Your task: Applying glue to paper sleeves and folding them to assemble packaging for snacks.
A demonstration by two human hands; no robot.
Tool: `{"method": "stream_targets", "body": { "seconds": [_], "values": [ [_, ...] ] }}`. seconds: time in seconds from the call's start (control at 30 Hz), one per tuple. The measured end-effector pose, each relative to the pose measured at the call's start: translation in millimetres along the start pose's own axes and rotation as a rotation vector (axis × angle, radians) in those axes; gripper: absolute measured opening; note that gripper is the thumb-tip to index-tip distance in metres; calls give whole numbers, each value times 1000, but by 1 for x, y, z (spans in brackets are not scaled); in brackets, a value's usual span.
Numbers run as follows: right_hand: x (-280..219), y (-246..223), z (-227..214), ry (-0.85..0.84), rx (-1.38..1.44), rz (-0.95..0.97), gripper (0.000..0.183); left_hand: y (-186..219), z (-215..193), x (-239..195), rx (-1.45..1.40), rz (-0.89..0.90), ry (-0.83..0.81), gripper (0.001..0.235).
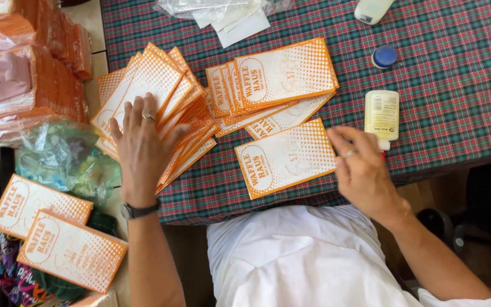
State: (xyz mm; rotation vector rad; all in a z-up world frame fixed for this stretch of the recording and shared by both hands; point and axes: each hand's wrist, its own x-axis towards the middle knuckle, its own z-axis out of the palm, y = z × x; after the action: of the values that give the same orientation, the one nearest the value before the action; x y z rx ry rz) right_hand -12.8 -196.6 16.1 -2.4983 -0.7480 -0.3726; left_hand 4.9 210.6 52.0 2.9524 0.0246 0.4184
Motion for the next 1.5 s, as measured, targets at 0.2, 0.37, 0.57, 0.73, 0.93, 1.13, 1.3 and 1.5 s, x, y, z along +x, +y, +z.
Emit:
{"method": "stream_targets", "body": {
  "seconds": [0.2, 0.37, 0.57, 0.73, 0.93, 1.13, 1.3, 1.5],
  "values": [
    [-8, 20, 1, -127, 197, 226, 67, 112, 46, -58, -411, 392, 126, 81],
    [0, 6, -10, -129, 396, 311, 64, 139, 53, -77, -434, 368, -65, 102],
    [6, -4, -20, -71, 550, 358, 60, 138, 50, -77, -482, 321, -108, 102],
    [-2, 4, -14, -22, 352, 235, 62, 140, 52, -78, -469, 306, -104, 96],
    [0, -7, -18, 14, 385, 240, 53, 136, 50, -76, -508, 351, -47, 59],
    [-6, 7, 3, 101, 782, 302, 30, 135, 54, -76, -452, 364, -5, 11],
    [-8, 12, 5, 123, 1079, 387, 19, 137, 45, -74, -539, 330, -54, 34],
    [14, 0, -15, -65, 713, 112, 34, 128, 33, -64, -708, 250, -170, 39]
  ]
}}
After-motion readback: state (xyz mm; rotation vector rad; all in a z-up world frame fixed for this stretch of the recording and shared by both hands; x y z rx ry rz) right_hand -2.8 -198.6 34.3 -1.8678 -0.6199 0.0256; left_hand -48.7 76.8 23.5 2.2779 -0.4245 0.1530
